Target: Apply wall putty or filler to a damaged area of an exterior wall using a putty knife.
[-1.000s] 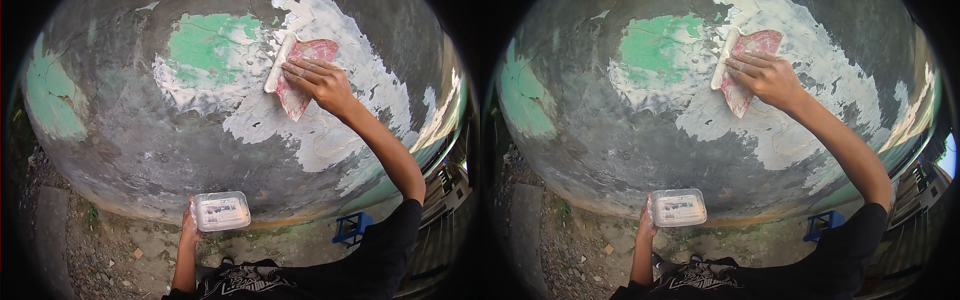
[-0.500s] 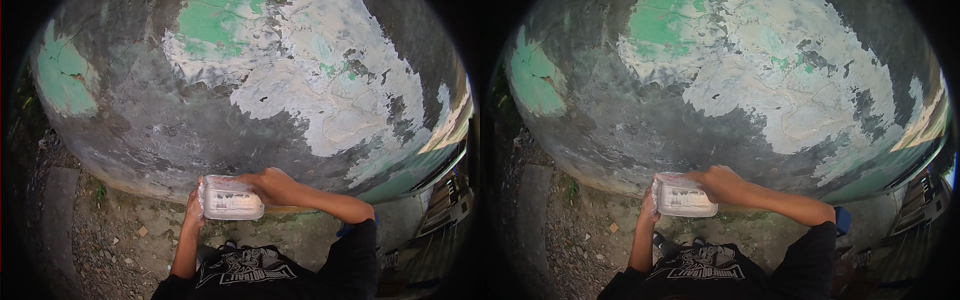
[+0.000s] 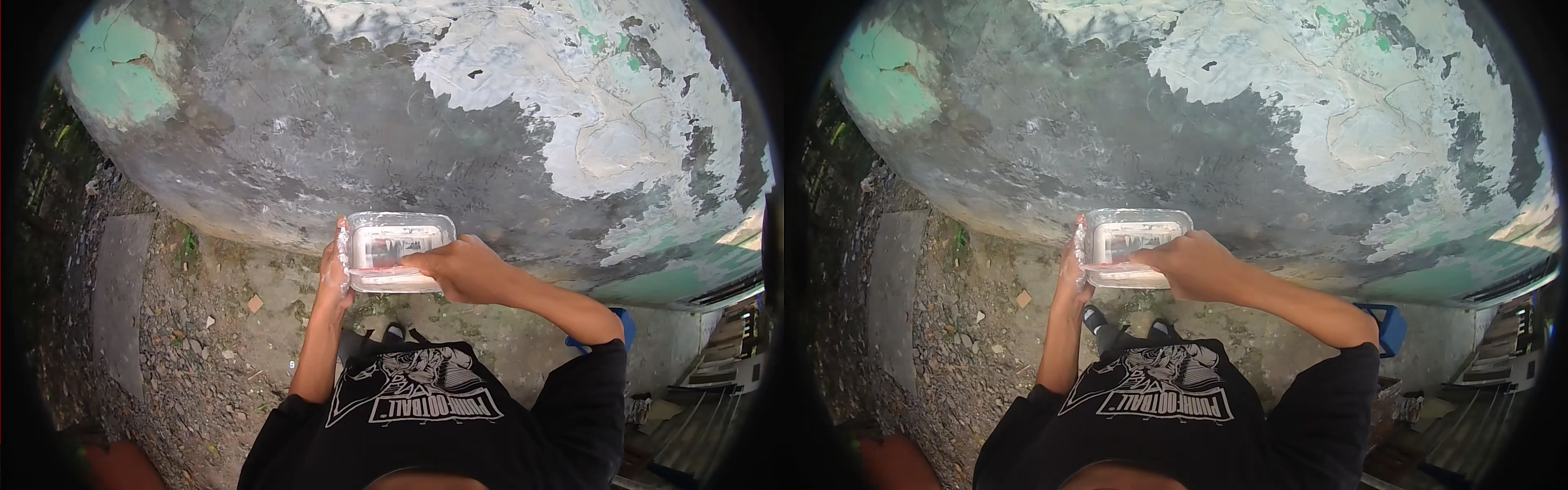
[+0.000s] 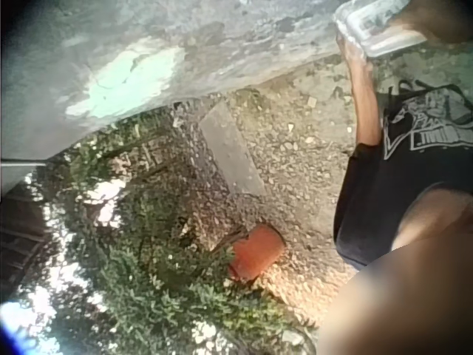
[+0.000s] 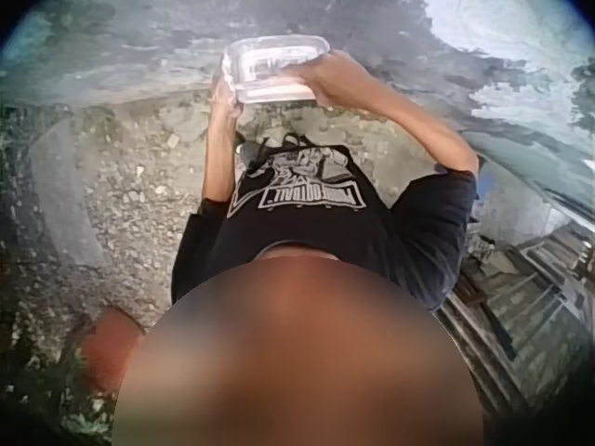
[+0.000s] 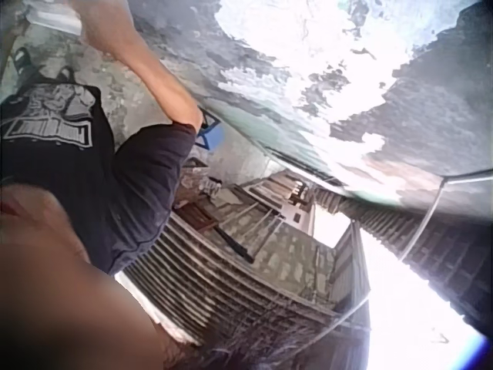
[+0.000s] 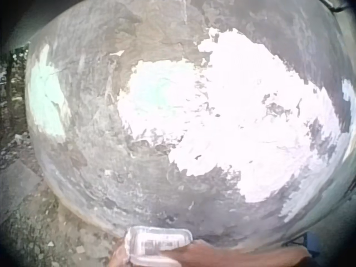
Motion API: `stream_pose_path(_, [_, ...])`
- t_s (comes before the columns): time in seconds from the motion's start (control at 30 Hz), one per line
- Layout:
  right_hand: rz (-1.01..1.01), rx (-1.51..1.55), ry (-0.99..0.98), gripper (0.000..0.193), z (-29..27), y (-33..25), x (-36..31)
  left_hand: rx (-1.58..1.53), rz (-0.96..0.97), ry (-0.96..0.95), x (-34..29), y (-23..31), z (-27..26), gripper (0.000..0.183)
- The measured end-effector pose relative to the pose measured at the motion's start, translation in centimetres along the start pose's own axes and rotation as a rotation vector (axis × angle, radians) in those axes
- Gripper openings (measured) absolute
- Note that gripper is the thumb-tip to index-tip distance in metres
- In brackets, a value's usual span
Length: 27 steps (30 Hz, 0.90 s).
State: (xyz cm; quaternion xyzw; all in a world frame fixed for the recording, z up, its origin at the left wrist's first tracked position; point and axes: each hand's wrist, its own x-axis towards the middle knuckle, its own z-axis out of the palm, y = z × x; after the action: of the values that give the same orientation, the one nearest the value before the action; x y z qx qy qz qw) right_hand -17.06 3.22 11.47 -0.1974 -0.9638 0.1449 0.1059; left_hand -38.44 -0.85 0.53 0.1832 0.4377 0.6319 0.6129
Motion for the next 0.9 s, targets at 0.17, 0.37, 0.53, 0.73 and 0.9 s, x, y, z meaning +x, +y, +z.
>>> stream_pose_path(0.17, [0.102, 0.144, 0.032, 0.047, -1.3, 0.0, -0.4, -0.086, -0.003, -0.016, 0.0, -0.7, -0.1, 0.060])
stream_pose_path(0.37, [0.050, -0.002, 0.057, 0.037, -0.2, -0.5, -1.0, 0.000, 0.003, -0.060, -1.2, -0.6, 0.8, 0.061])
stream_pose_path(0.53, [0.113, -0.116, 0.097, 0.052, -1.0, -0.5, -1.1, 0.019, -0.025, -0.045, -1.5, -0.2, 1.6, 0.060])
stream_pose_path(0.73, [-0.009, -0.101, 0.044, 0.055, 0.8, -0.6, -1.9, -0.007, 0.013, -0.028, 0.0, -1.7, -0.2, 0.058])
stream_pose_path(0.9, [0.079, 0.005, 0.092, 0.053, -1.4, -1.0, -1.8, -0.001, -0.018, -0.026, -0.2, -1.3, 0.7, 0.060])
